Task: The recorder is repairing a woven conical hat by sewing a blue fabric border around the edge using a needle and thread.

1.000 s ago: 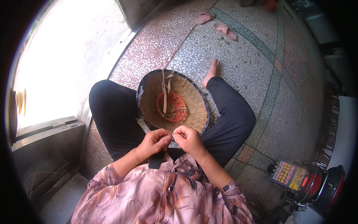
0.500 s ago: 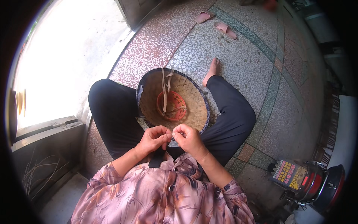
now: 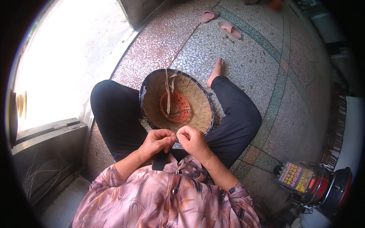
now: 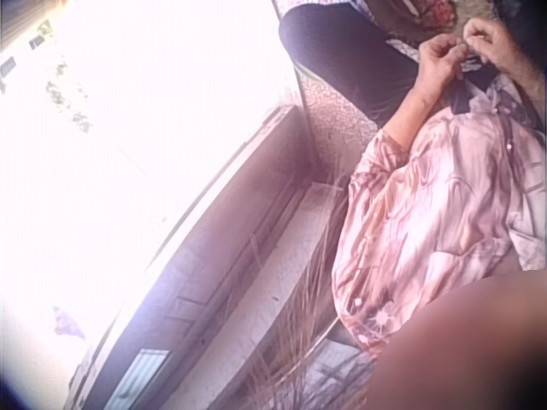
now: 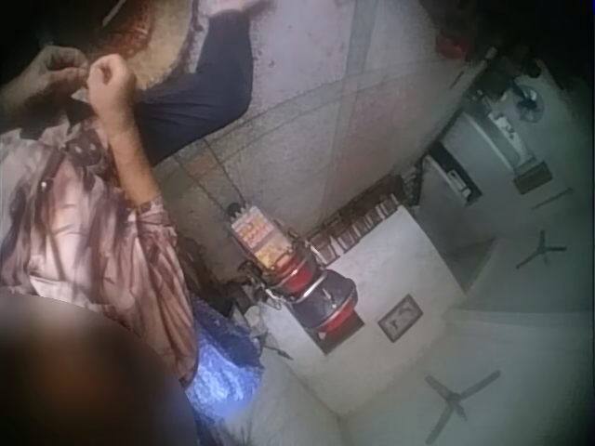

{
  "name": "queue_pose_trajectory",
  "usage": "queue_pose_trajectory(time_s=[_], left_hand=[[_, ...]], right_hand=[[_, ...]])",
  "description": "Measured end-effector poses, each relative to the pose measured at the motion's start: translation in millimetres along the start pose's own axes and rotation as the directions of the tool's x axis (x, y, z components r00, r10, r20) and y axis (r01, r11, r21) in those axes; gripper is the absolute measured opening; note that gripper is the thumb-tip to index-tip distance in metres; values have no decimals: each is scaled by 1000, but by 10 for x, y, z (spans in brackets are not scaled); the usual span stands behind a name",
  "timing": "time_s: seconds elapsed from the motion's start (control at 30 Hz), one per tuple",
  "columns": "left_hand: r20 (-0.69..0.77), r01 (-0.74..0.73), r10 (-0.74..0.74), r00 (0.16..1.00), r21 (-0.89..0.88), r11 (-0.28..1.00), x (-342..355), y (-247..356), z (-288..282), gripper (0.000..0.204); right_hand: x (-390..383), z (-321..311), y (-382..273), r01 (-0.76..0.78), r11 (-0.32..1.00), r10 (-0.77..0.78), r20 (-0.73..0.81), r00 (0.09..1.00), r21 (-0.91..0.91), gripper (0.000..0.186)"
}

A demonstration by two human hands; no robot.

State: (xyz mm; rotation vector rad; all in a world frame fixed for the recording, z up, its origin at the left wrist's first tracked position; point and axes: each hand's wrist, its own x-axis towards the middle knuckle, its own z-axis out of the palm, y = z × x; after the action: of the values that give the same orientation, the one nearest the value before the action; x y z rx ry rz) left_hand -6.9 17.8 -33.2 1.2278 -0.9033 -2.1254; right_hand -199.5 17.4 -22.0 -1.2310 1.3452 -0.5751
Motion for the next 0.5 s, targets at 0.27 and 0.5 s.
queue_pose_trajectory(time_s=[0.27, 0.5], left_hand=[[0, -5, 5, 1000, -21, 1000, -4, 1, -13, 20], [3, 11, -11, 1000, 0, 1000, -14, 16, -16, 18]], right_hand=[[-7, -9, -36, -30, 996, 30, 2, 1000, 88, 6], [-25, 10, -122, 49, 998, -48, -31, 998, 28, 6]])
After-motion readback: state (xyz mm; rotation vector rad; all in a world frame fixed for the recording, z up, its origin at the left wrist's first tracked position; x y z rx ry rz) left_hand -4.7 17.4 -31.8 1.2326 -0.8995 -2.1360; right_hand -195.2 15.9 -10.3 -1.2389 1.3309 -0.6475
